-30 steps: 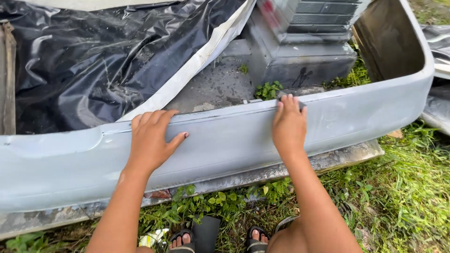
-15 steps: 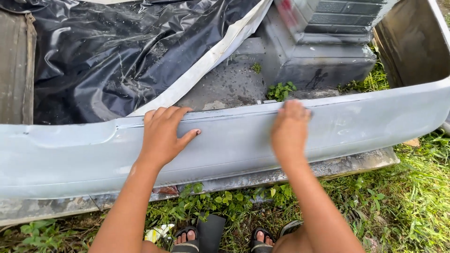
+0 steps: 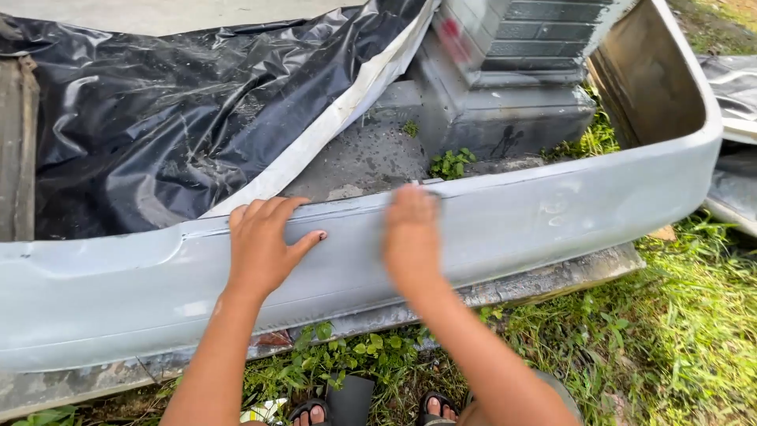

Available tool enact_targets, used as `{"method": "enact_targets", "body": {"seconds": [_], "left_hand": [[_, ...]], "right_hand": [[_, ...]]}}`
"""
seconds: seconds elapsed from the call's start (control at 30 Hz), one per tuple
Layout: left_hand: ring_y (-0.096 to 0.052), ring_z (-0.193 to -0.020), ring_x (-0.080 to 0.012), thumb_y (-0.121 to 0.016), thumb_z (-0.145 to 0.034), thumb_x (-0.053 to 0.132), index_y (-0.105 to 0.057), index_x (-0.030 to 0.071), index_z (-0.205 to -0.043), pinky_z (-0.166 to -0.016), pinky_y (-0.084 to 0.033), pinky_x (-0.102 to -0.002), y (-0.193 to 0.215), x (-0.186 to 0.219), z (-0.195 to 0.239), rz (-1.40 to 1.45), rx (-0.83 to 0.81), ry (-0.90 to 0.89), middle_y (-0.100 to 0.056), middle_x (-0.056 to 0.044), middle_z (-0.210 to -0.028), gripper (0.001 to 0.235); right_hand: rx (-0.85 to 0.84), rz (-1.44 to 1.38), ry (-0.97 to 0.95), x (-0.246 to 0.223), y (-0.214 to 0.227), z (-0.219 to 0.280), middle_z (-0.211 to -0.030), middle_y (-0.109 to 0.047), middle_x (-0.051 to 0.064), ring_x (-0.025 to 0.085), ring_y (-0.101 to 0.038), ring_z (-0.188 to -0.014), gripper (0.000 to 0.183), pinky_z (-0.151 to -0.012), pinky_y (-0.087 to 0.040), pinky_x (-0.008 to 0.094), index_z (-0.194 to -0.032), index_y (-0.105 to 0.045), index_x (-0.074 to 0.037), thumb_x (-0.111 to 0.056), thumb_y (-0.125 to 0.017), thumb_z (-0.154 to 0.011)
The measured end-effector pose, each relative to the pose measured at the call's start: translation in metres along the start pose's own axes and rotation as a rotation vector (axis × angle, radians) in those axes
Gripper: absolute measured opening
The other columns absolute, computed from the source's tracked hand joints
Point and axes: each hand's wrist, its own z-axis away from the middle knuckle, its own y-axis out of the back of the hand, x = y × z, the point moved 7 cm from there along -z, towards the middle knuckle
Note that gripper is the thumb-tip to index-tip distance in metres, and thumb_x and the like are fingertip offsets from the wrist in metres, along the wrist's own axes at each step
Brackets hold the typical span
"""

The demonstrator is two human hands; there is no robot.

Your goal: The person sands the surface of a grey car bumper using a sanding block and water. They repeatedly dip the sanding block into a bucket of water and rub it along the bumper's surface to smooth it.

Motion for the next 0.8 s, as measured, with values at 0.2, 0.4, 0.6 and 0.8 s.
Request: {"method": "enact_targets", "body": {"seconds": [0.2,0.4,0.6,0.8], "left_hand": [[-0.062,-0.118,-0.0201,-0.077,-0.087,0.041,-0.069,0.017,-0.129,-0.113,-0.031,-0.04,-0.002,-0.006,0.0,-0.021,-0.026,0.022,-0.073,-0.002,-0.117,0.049],[-0.062,-0.117,-0.0214,-0.079,-0.087,0.037,-0.069,0.017,-0.128,-0.11,-0.036,-0.041,0.0,-0.001,-0.002,0.039,-0.029,0.085,-0.073,-0.003,-0.116,0.047],[-0.062,-0.116,-0.0221,-0.079,-0.086,0.038,-0.07,0.016,-0.127,-0.112,-0.034,-0.041,0.0,-0.005,-0.002,0.033,-0.003,0.039,-0.074,-0.003,-0.115,0.047],[-0.063,-0.113,-0.0208,-0.08,-0.086,0.039,-0.071,0.016,-0.126,-0.111,-0.033,-0.042,-0.003,-0.004,-0.003,0.049,0.018,0.053,-0.074,-0.003,-0.114,0.047]], "right_hand": [[-0.031,0.02,-0.053,0.109,-0.035,0.015,-0.135,-0.066,0.014,0.031,-0.059,-0.131,0.033,-0.12,-0.032,0.046,-0.131,-0.067,-0.006,-0.022,-0.049,-0.108],[-0.035,-0.014,-0.026,-0.005,-0.006,-0.002,-0.135,-0.065,0.023,0.037,-0.056,-0.135,0.033,-0.118,-0.032,0.053,-0.127,-0.068,-0.001,-0.015,-0.052,-0.101],[-0.019,0.013,0.006,0.063,-0.022,0.003,-0.129,-0.07,0.011,0.026,-0.06,-0.131,0.027,-0.117,-0.034,0.047,-0.122,-0.071,-0.01,-0.018,-0.051,-0.106],[0.055,0.015,-0.076,0.039,-0.021,-0.001,-0.125,-0.07,0.023,0.036,-0.062,-0.128,0.028,-0.117,-0.035,0.051,-0.121,-0.071,-0.001,-0.016,-0.056,-0.102]]}}
